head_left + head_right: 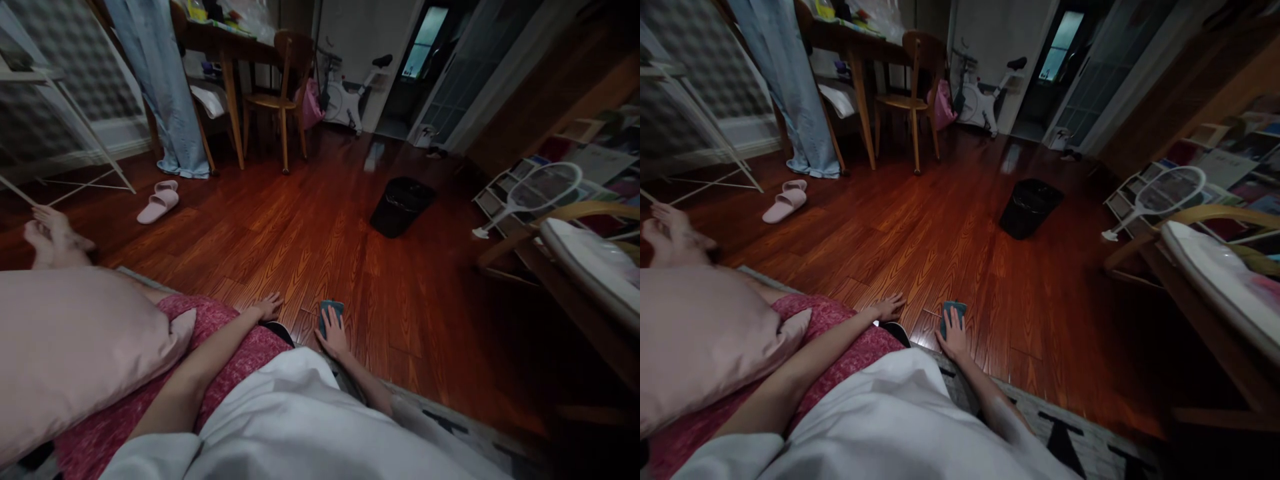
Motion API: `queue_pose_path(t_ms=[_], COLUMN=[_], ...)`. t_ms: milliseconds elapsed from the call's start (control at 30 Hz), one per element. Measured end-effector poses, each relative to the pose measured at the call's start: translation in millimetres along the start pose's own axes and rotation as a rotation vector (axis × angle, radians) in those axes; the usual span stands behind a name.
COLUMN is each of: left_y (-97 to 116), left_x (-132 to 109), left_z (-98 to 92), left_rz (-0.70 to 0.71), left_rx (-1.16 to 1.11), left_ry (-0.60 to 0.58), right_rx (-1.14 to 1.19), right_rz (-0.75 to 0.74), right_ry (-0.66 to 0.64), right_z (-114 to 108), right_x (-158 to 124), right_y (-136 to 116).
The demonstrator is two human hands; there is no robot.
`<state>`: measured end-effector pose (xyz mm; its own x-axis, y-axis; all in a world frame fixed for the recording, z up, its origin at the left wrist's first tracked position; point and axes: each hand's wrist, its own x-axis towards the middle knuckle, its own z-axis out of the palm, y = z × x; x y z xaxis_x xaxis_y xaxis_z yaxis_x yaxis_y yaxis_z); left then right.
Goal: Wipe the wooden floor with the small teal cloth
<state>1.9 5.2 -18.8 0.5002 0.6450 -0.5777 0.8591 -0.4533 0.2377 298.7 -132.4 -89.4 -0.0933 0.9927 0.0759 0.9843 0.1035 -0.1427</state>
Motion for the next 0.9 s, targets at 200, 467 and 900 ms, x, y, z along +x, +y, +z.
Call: queue_pose_path(t_ms=[200,467,900], left_y=[-1.6,-3.7,0.6], left_x=[0.4,-1.5,-2.0], left_z=[2.4,2.1,-0.4], left_rz=[0.003,0.024,-0.002], left_rx=[0.023,0.013,0.003], left_ry=[0.007,0.016,-0.01], right_rx=[0.019,-0.014,0.003], right_rz=[0.017,0.304,-0.088], right_ry=[0.065,-0.022,-0.053], right_z=[6.3,-17.2,-7.9], right_x=[-27.9,99.5,-3.4], right_y=[2.2,19.0,1.0])
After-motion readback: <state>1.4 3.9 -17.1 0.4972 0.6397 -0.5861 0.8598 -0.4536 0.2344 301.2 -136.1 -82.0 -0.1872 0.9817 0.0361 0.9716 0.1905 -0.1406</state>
